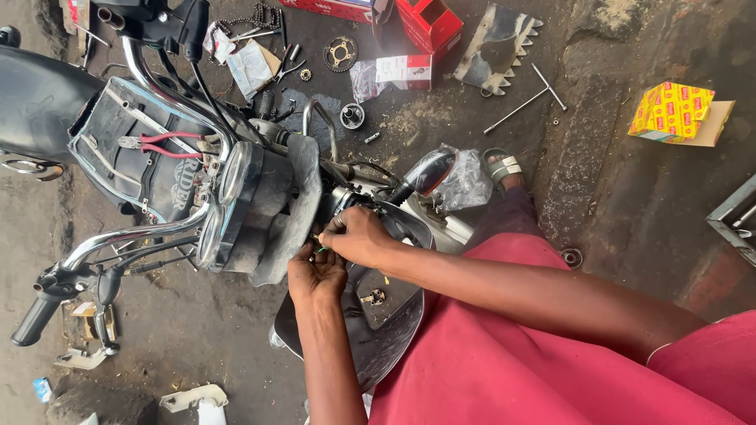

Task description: The person is working on the front headlight assembly and wiring of a motorcycle.

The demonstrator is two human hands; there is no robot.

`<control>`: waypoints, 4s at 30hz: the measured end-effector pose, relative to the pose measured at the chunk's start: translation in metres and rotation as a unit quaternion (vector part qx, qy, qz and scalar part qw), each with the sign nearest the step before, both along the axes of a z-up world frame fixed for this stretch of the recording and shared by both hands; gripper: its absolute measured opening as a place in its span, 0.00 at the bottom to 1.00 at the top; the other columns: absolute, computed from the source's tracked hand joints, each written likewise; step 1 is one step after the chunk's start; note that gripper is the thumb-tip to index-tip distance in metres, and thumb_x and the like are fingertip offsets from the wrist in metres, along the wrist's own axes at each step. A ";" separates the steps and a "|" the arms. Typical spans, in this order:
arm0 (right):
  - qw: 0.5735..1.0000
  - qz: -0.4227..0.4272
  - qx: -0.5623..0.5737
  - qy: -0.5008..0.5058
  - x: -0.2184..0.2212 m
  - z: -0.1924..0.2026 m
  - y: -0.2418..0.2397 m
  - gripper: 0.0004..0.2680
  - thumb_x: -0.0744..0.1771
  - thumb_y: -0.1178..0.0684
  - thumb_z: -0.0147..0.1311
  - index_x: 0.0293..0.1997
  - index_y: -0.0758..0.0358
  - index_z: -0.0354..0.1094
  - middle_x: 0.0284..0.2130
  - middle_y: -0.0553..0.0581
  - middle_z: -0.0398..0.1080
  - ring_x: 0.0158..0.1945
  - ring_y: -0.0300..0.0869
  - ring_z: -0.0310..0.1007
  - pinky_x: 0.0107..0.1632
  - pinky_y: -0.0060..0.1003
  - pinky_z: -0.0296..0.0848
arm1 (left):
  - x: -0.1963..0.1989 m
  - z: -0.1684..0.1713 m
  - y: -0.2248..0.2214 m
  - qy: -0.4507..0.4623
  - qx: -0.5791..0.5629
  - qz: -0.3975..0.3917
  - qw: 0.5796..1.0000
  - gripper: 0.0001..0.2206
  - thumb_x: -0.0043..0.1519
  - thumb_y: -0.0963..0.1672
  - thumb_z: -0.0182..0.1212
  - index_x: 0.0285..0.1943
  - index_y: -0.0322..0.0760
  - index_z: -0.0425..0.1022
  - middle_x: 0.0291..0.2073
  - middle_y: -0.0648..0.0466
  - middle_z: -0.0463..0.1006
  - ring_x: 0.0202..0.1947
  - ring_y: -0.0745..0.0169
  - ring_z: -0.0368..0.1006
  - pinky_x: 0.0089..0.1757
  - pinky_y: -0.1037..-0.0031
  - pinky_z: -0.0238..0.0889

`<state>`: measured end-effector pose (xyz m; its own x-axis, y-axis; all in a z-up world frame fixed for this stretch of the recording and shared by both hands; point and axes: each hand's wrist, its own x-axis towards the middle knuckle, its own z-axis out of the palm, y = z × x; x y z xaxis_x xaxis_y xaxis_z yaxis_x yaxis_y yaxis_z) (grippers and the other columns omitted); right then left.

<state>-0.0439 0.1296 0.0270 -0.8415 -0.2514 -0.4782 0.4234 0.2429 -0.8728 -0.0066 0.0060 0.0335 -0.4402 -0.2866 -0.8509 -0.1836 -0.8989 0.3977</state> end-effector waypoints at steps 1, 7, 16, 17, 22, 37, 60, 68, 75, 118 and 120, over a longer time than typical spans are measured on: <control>1.000 0.005 -0.003 -0.004 0.000 0.001 0.000 0.07 0.60 0.50 0.63 0.31 0.62 0.80 0.30 0.58 0.80 0.35 0.40 0.80 0.42 0.37 0.77 | -0.001 0.003 0.002 -0.005 -0.006 -0.003 1.000 0.14 0.66 0.40 0.46 0.55 0.27 0.74 0.50 0.46 0.79 0.54 0.55 0.76 0.55 0.67 0.71; 0.999 0.015 -0.003 -0.045 -0.006 0.009 0.001 0.07 0.60 0.50 0.63 0.32 0.62 0.80 0.30 0.59 0.81 0.35 0.40 0.81 0.42 0.36 0.76 | 0.001 -0.007 -0.004 -0.009 -0.012 -0.010 1.000 0.13 0.66 0.40 0.46 0.55 0.27 0.74 0.49 0.46 0.77 0.52 0.56 0.75 0.55 0.67 0.71; 0.997 0.001 -0.017 -0.073 -0.007 0.005 -0.001 0.08 0.60 0.50 0.63 0.32 0.64 0.80 0.30 0.60 0.81 0.36 0.41 0.81 0.42 0.36 0.76 | 0.004 -0.021 -0.010 -0.012 -0.027 -0.020 0.999 0.13 0.66 0.40 0.48 0.55 0.26 0.70 0.52 0.45 0.75 0.54 0.55 0.73 0.55 0.66 0.71; 0.997 0.003 -0.017 -0.074 -0.007 0.005 -0.002 0.08 0.60 0.50 0.63 0.32 0.64 0.80 0.30 0.60 0.81 0.36 0.41 0.81 0.42 0.36 0.76 | 0.005 -0.025 -0.012 -0.012 -0.027 -0.019 0.999 0.13 0.66 0.40 0.48 0.55 0.26 0.70 0.52 0.45 0.75 0.54 0.55 0.73 0.55 0.66 0.71; 0.997 0.002 0.002 -0.074 -0.009 0.003 -0.002 0.08 0.61 0.49 0.64 0.33 0.64 0.79 0.31 0.60 0.80 0.36 0.41 0.80 0.42 0.37 0.75 | 0.006 -0.041 -0.020 -0.017 -0.023 -0.004 1.000 0.11 0.66 0.40 0.51 0.54 0.26 0.68 0.51 0.45 0.73 0.54 0.53 0.71 0.58 0.64 0.70; 0.996 0.018 0.040 0.078 0.001 0.009 0.003 0.06 0.64 0.52 0.61 0.33 0.64 0.75 0.28 0.62 0.77 0.34 0.48 0.78 0.39 0.43 0.73 | 0.005 -0.013 -0.003 0.046 -0.063 -0.104 0.992 0.11 0.67 0.39 0.46 0.57 0.29 0.68 0.50 0.45 0.76 0.51 0.55 0.75 0.54 0.63 0.71; 0.939 0.060 0.129 0.313 0.017 0.042 0.007 0.01 0.65 0.58 0.55 0.37 0.62 0.70 0.34 0.54 0.75 0.34 0.50 0.73 0.46 0.49 0.57 | 0.004 -0.026 0.013 0.132 0.055 0.043 0.989 0.14 0.67 0.37 0.47 0.59 0.16 0.66 0.50 0.35 0.79 0.40 0.60 0.78 0.38 0.83 0.76; 0.920 0.083 0.170 0.344 0.016 0.033 0.007 0.03 0.65 0.58 0.56 0.39 0.65 0.72 0.35 0.57 0.76 0.35 0.51 0.74 0.48 0.52 0.57 | 0.009 -0.058 0.006 0.101 0.060 0.069 0.991 0.07 0.67 0.37 0.50 0.50 0.23 0.69 0.41 0.43 0.78 0.35 0.63 0.76 0.38 0.80 0.76; 0.909 0.116 0.147 0.371 0.014 0.027 0.006 0.08 0.63 0.59 0.54 0.44 0.68 0.71 0.40 0.60 0.74 0.41 0.51 0.76 0.49 0.54 0.60 | 0.009 -0.051 0.006 0.100 0.031 0.026 0.994 0.07 0.68 0.39 0.49 0.51 0.29 0.69 0.41 0.48 0.77 0.37 0.63 0.76 0.40 0.76 0.76; 0.911 0.133 0.177 0.348 -0.002 0.046 0.018 0.06 0.67 0.55 0.53 0.38 0.69 0.67 0.28 0.70 0.73 0.35 0.60 0.76 0.40 0.53 0.72 | -0.013 -0.047 0.018 0.065 0.000 0.016 0.998 0.07 0.65 0.37 0.50 0.48 0.27 0.73 0.42 0.46 0.77 0.40 0.61 0.77 0.42 0.76 0.76; 0.934 0.118 0.171 0.290 0.000 0.032 0.010 0.07 0.67 0.55 0.53 0.37 0.70 0.68 0.28 0.70 0.73 0.34 0.59 0.77 0.39 0.52 0.73 | -0.010 -0.037 0.021 0.067 -0.011 0.007 0.998 0.08 0.64 0.37 0.49 0.48 0.26 0.72 0.42 0.45 0.77 0.39 0.59 0.77 0.41 0.74 0.76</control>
<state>-0.0439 0.1391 0.0594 -0.9246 -0.3781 -0.0459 -0.1964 0.5766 -0.7931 -0.0169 0.0266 -0.0035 -0.5459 -0.3121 -0.7776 -0.1137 -0.8919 0.4378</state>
